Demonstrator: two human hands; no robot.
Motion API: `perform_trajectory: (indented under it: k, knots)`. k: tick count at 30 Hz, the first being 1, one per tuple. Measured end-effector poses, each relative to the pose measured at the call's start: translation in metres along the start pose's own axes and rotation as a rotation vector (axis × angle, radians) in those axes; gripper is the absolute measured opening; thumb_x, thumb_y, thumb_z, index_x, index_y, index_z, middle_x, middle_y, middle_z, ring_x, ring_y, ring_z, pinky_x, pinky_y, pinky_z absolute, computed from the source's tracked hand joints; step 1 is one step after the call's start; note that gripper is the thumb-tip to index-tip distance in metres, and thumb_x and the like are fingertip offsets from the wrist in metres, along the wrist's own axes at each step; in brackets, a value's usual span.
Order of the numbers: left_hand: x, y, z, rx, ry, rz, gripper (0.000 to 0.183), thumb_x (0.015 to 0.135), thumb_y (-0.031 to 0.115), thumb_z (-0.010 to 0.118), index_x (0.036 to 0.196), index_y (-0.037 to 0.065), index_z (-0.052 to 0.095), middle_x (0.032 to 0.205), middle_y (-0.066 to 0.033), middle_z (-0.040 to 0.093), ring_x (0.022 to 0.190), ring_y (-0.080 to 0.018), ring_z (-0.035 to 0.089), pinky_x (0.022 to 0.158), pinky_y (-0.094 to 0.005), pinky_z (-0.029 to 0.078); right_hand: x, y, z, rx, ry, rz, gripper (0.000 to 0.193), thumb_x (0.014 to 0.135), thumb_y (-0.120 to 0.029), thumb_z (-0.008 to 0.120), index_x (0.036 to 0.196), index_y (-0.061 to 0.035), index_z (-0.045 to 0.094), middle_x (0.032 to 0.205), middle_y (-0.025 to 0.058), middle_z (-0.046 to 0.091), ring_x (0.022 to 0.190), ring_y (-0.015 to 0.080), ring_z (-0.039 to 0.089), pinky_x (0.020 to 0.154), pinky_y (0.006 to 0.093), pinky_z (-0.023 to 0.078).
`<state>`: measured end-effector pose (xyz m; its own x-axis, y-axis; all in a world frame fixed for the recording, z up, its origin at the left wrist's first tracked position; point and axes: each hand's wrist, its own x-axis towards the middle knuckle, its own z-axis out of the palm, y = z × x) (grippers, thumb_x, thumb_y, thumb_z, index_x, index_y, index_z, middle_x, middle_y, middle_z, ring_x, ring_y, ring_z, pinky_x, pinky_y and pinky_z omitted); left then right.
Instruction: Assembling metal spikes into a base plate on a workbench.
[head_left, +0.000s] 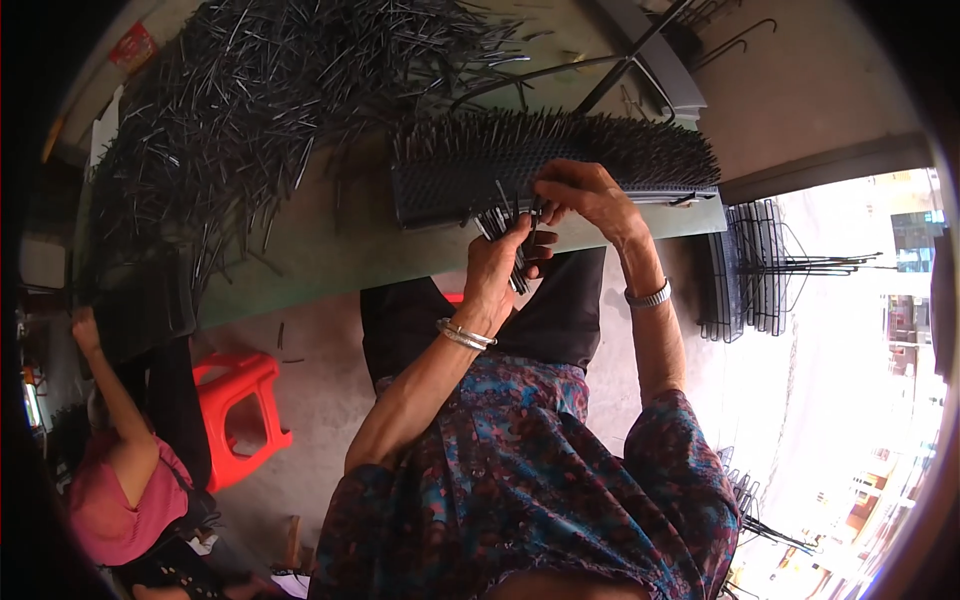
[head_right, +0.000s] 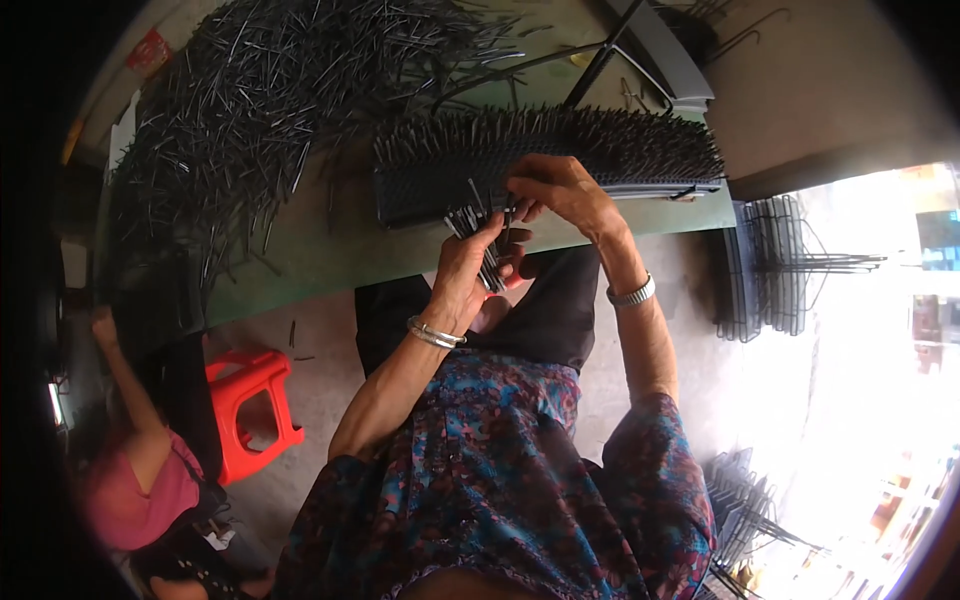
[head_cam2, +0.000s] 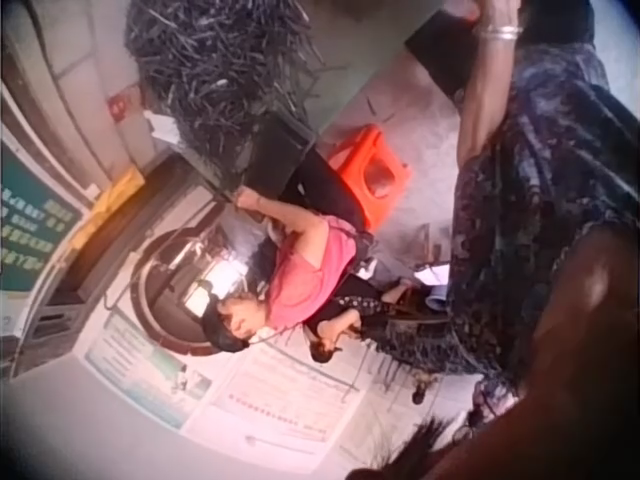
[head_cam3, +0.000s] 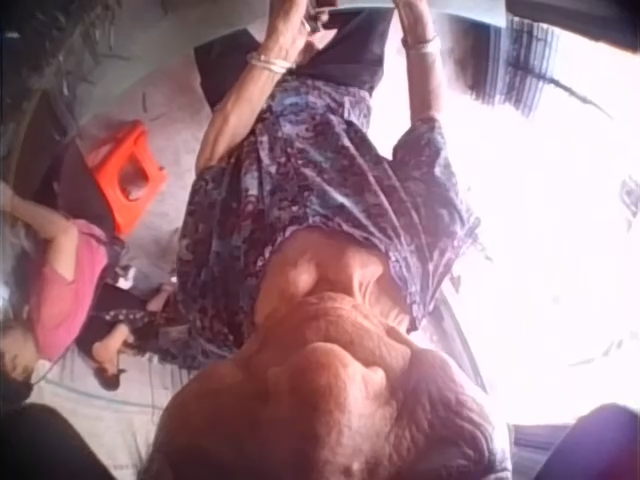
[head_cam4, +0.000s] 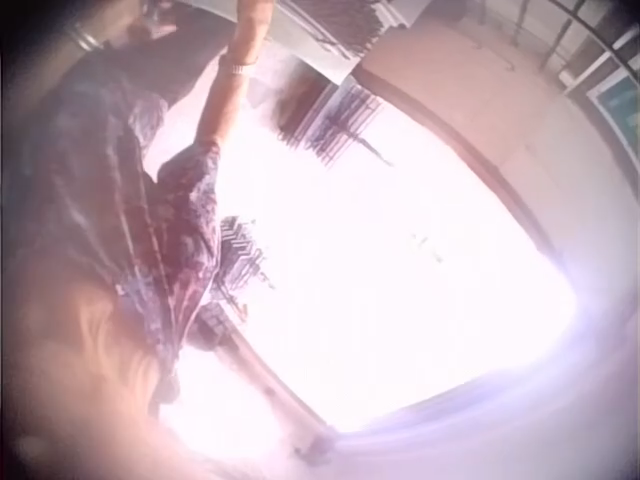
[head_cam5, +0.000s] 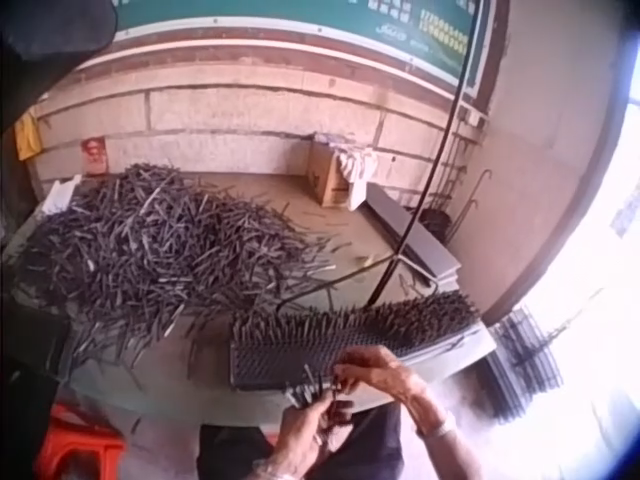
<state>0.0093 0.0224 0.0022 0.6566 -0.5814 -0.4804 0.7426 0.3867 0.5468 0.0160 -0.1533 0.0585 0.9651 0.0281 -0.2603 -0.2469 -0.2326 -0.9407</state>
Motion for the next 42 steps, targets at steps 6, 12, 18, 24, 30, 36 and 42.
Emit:
perform_trajectory:
  k: [6,12,18,24,30,36,42]
  knots:
    - [0.007,0.010,0.006,0.019,0.058,-0.038,0.035,0.092,0.040,0.062,0.108,0.009,0.061,0.092,-0.0122,0.070,0.075,-0.0218,0.068,0.059,-0.0344,0.055,0.006,-0.007,-0.015,-0.117,0.422,-0.265,0.016,0.094,-0.012,0.057,0.096,0.0029,0.060,0.081,0.0102,0.069,0.075,0.0147,0.068,0.067,0.0263,0.054]
    - [0.026,-0.007,0.002,-0.069,0.067,-0.082,0.029,0.094,0.035,0.060,0.103,0.007,0.060,0.085,-0.0105,0.068,0.072,-0.0195,0.066,0.058,-0.0355,0.054,0.038,0.006,-0.011,-0.331,0.650,-0.377,0.012,0.093,-0.010,0.056,0.098,0.0005,0.060,0.082,0.0098,0.070,0.077,0.0134,0.069,0.068,0.0259,0.053]
    - [0.028,-0.011,0.000,-0.131,0.123,-0.056,0.023,0.094,0.030,0.062,0.098,0.007,0.059,0.078,-0.0081,0.064,0.066,-0.0174,0.062,0.057,-0.0337,0.053,0.050,0.021,-0.020,-0.392,0.592,-0.373,0.012,0.092,-0.009,0.057,0.098,0.0005,0.061,0.081,0.0101,0.068,0.076,0.0142,0.069,0.066,0.0273,0.052]
    - [0.027,-0.011,0.001,-0.114,0.107,-0.027,0.024,0.094,0.027,0.061,0.104,0.005,0.059,0.072,-0.0052,0.060,0.061,-0.0145,0.058,0.053,-0.0301,0.050,0.057,0.029,-0.019,-0.634,0.591,-0.487,0.013,0.087,-0.012,0.066,0.098,-0.0058,0.068,0.090,0.0102,0.063,0.079,0.0219,0.066,0.067,0.0311,0.050]
    - [0.022,-0.007,0.010,-0.090,0.097,0.051,0.026,0.094,0.026,0.061,0.104,0.002,0.063,0.069,-0.0043,0.059,0.058,-0.0127,0.056,0.049,-0.0263,0.044,0.058,0.032,-0.018,-0.802,0.675,-0.511,0.019,0.086,-0.017,0.068,0.105,-0.0144,0.071,0.095,0.0107,0.060,0.078,0.0283,0.064,0.068,0.0346,0.051]
    - [0.019,-0.008,0.013,-0.053,0.123,0.084,0.026,0.093,0.026,0.063,0.102,0.002,0.065,0.068,-0.0033,0.059,0.058,-0.0119,0.055,0.048,-0.0251,0.041,0.044,0.028,-0.008,-0.772,0.731,-0.482,0.027,0.086,-0.024,0.069,0.110,-0.0116,0.069,0.089,0.0097,0.061,0.074,0.0224,0.061,0.064,0.0321,0.049]
    - [0.016,-0.004,0.015,-0.016,0.129,0.115,0.023,0.090,0.026,0.066,0.096,0.004,0.067,0.068,-0.0019,0.059,0.058,-0.0104,0.055,0.047,-0.0232,0.038,0.014,0.011,-0.002,-0.272,0.125,-0.124,0.031,0.088,-0.022,0.067,0.108,0.0004,0.066,0.077,0.0042,0.064,0.066,0.0096,0.054,0.059,0.0261,0.046]
